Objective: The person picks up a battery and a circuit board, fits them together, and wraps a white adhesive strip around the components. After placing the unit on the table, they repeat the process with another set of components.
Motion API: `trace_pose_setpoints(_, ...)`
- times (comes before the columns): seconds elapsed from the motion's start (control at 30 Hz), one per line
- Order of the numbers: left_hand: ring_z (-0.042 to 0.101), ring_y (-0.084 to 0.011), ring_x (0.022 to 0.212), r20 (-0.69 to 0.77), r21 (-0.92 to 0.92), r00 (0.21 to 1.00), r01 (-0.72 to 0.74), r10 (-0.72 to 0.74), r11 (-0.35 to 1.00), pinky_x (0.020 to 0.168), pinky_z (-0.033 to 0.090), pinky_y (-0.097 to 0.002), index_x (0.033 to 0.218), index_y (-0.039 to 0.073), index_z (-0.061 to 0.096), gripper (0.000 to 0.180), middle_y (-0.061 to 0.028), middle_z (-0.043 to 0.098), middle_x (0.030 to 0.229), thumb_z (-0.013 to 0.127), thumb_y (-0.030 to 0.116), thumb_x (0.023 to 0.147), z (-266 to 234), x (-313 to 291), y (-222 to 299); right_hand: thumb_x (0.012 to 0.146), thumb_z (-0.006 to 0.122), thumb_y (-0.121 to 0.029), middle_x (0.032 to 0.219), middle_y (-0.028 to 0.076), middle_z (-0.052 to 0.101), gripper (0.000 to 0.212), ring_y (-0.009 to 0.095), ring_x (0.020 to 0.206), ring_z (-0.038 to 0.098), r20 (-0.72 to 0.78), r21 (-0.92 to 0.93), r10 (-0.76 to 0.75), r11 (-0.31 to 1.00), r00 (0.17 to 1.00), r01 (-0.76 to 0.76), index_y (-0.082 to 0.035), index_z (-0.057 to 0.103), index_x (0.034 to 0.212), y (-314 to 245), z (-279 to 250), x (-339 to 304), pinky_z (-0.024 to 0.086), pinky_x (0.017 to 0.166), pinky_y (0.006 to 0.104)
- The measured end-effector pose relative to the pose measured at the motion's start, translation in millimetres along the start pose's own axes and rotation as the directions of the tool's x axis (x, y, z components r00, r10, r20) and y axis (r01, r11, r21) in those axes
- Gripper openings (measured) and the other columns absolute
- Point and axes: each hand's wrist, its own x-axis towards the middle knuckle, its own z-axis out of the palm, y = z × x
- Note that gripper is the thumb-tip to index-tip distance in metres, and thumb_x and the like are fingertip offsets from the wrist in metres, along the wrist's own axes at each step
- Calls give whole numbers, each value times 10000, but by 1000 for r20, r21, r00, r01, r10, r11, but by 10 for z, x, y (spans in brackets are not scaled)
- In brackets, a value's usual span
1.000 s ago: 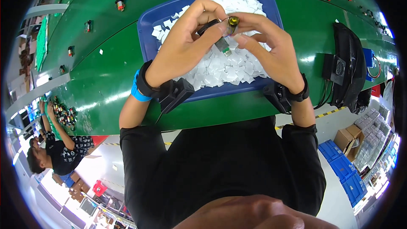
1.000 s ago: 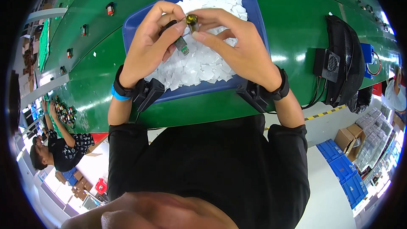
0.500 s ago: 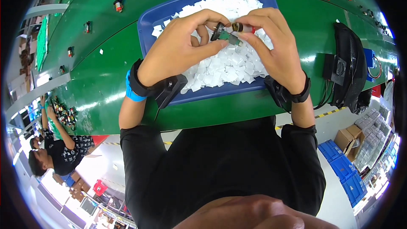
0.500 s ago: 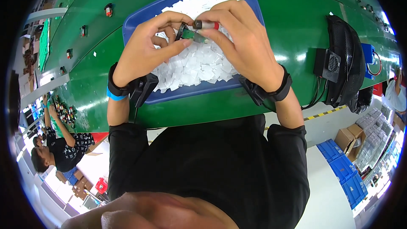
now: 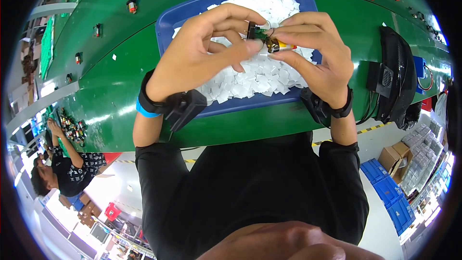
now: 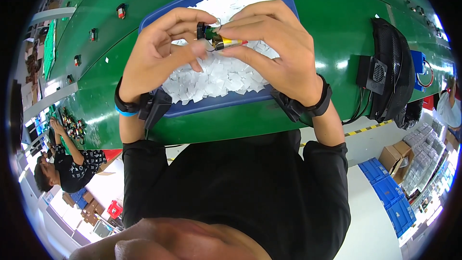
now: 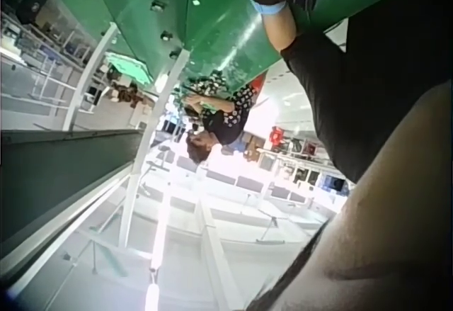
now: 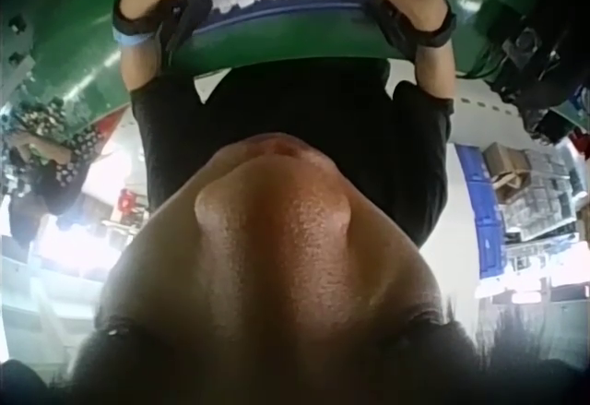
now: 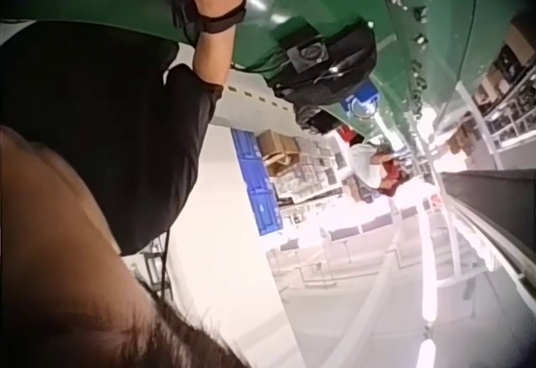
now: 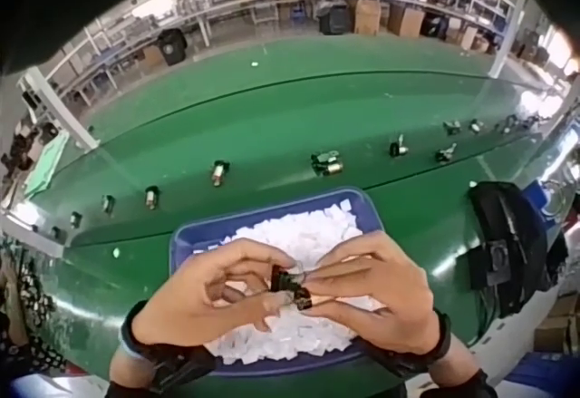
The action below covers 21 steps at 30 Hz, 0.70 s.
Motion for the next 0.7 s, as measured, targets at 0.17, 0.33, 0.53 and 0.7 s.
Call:
trace_pose_setpoints(0.17,653,-141,867,16,-278,996,88,-87,956,678,617,-300,1246,-11,593,276,-108,664,1085,612,109,997,-27,24,-34,750,815,22,1019,111,766,274,268,1032,671,-16,-86,-99,992,995,97,-25,708,998,-14,6,26,558,839,346)
trace_pose_setpoints(0.33,652,-154,899,17,-319,993,116,-117,941,704,625,-313,1268,-24,580,281,-119,644,1084,574,83,1009,24,56,-102,743,811,49,1006,119,762,295,283,1015,692,-13,-162,-144,977,990,140,-25,673,992,27,70,-32,591,792,335)
trace_pose_setpoints(0.53,650,-162,926,64,-264,992,120,-107,957,759,641,-332,1281,-37,567,306,-119,627,1090,573,49,987,14,89,-169,738,816,66,1007,131,755,316,275,971,717,-52,-149,-165,976,985,156,-20,656,996,35,120,-32,602,763,319)
trace_pose_setpoints(0.7,655,-162,937,48,-208,996,83,-75,975,797,642,-337,1279,-38,573,330,-134,632,1130,604,36,959,59,78,-225,731,824,76,1009,143,747,316,258,945,726,-94,-180,-97,980,991,79,-16,670,991,4,119,-23,600,766,315)
